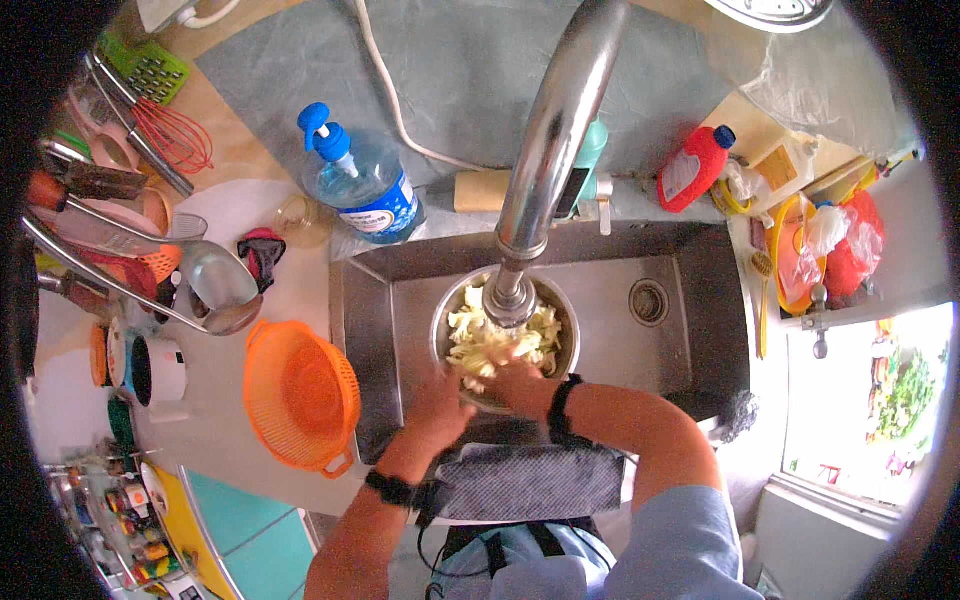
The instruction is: The person slices chilies and a small piece of ginger on a cutting board using a knife, places the sliced pieces into a bowl, and then washes chopped cabbage in a sink by hand before transferring the cabbage into a strainer.
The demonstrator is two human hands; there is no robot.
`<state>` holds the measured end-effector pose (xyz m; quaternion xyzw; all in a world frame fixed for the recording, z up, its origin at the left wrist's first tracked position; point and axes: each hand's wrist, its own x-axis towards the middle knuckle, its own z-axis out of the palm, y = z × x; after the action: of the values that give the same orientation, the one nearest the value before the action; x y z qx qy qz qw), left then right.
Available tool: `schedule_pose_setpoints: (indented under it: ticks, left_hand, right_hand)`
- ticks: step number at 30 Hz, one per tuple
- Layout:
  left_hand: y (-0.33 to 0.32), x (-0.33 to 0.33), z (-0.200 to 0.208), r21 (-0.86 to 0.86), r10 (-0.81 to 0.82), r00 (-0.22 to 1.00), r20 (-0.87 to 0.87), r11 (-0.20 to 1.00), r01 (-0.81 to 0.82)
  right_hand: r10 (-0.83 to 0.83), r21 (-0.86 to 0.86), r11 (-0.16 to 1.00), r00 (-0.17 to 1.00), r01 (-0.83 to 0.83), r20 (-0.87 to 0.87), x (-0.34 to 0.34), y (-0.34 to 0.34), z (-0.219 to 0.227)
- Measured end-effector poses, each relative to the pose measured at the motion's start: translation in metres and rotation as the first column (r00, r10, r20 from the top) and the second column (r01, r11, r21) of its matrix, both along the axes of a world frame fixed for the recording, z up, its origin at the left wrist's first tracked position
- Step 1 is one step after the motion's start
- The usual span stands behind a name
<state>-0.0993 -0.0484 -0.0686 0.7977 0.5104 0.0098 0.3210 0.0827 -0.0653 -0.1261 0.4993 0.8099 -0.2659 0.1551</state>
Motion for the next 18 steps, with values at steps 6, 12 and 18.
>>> schedule_pose_setpoints:
  ticks: [6, 12, 18]
  left_hand:
    - [0.054, -0.005, -0.106, -0.326, 0.222, 0.957, -0.188, 0.905, -0.274]
    - [0.063, -0.012, -0.099, -0.269, -0.124, 0.951, -0.284, 0.962, 0.045]
    - [0.064, 0.004, -0.073, -0.476, 0.335, 0.904, -0.266, 0.77, -0.425]
  right_hand:
    - [-0.063, 0.122, 0.988, 0.974, 0.092, -0.216, 0.053, 0.03, -0.057]
    - [-0.053, -0.038, 0.998, 0.993, 0.049, -0.103, 0.038, -0.012, -0.042]
    - [0.134, 0.188, 0.978, 0.957, -0.086, -0.256, 0.032, 0.045, -0.055]
